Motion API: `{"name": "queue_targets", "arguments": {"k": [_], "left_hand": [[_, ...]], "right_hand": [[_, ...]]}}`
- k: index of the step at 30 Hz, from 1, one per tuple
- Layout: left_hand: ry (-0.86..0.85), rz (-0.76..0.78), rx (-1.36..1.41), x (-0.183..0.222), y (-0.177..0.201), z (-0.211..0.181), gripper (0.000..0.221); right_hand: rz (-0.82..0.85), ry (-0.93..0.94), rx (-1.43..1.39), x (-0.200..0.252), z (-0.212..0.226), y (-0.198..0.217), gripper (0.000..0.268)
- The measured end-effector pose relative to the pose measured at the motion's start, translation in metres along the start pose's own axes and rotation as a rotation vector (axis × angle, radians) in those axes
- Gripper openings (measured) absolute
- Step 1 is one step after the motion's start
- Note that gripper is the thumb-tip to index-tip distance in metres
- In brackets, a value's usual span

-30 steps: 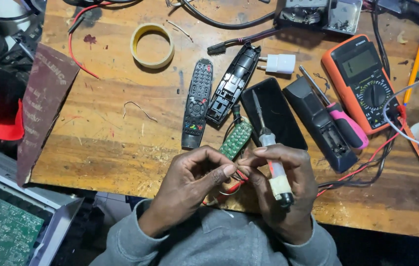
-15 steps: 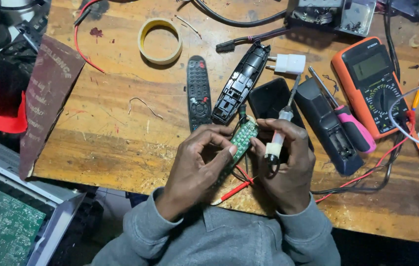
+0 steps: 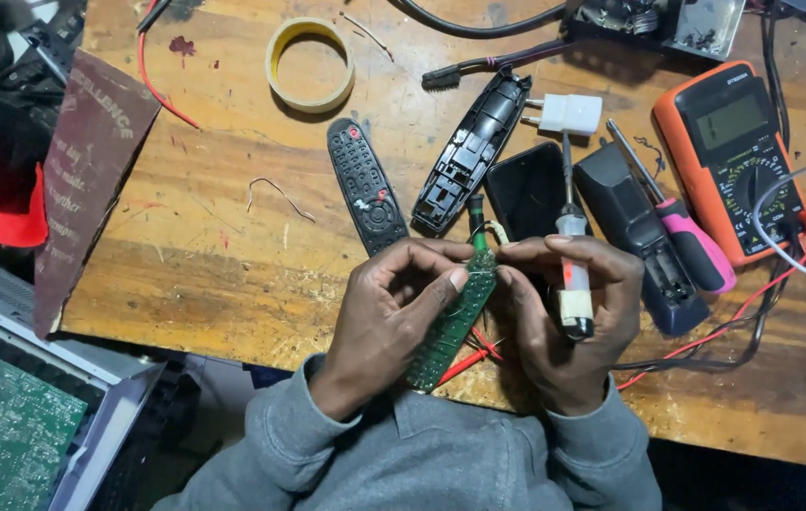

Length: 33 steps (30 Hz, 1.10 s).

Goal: Repairing a remote control circuit board by testing with a multimeter and soldering components.

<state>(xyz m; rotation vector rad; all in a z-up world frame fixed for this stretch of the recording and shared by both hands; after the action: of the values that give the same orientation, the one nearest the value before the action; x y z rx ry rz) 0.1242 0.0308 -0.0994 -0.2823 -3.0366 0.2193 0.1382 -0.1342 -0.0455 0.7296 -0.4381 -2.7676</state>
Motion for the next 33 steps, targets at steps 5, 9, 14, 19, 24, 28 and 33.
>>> {"name": "queue_targets", "arguments": {"k": [5, 9, 14, 19, 24, 28, 33], "left_hand": [[0.016, 0.013, 0.234, -0.002, -0.007, 0.011, 0.014], [0.024, -0.004, 0.289, -0.002, -0.007, 0.02, 0.014], [-0.003, -0.024, 0.415, -0.002, -0.008, 0.016, 0.014], [0.006, -0.03, 0.479, -0.004, -0.011, 0.02, 0.015], [0.022, -0.049, 0.533, -0.001, -0.012, 0.029, 0.015], [0.035, -0.037, 0.508, -0.001, -0.012, 0.022, 0.017], [0.117, 0.018, 0.283, 0.001, -0.003, 0.015, 0.012]], "right_hand": [[0.019, 0.052, -0.048, 0.001, 0.003, 0.001, 0.039], [0.008, 0.043, -0.022, 0.001, 0.002, 0.002, 0.038], [0.004, 0.023, 0.006, 0.005, 0.0, 0.008, 0.028], [0.023, -0.01, -0.02, 0.0, -0.001, 0.007, 0.034], [0.027, -0.048, -0.064, 0.0, -0.003, 0.005, 0.039], [0.02, -0.064, -0.114, 0.003, -0.008, 0.008, 0.038], [-0.008, -0.242, -0.16, 0.009, -0.014, 0.007, 0.04]]}}
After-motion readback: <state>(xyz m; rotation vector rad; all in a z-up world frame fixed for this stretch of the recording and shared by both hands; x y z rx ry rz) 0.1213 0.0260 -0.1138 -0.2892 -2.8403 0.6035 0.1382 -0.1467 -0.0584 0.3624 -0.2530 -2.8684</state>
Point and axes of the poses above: each hand's wrist, its own x-axis away from the middle knuckle, its own y-axis out of the back of the hand, z = x × y, the point moved 10 cm from there along -x, towards the middle knuckle, and after that the axes turned 15 degrees about z, right-handed, at the moved point
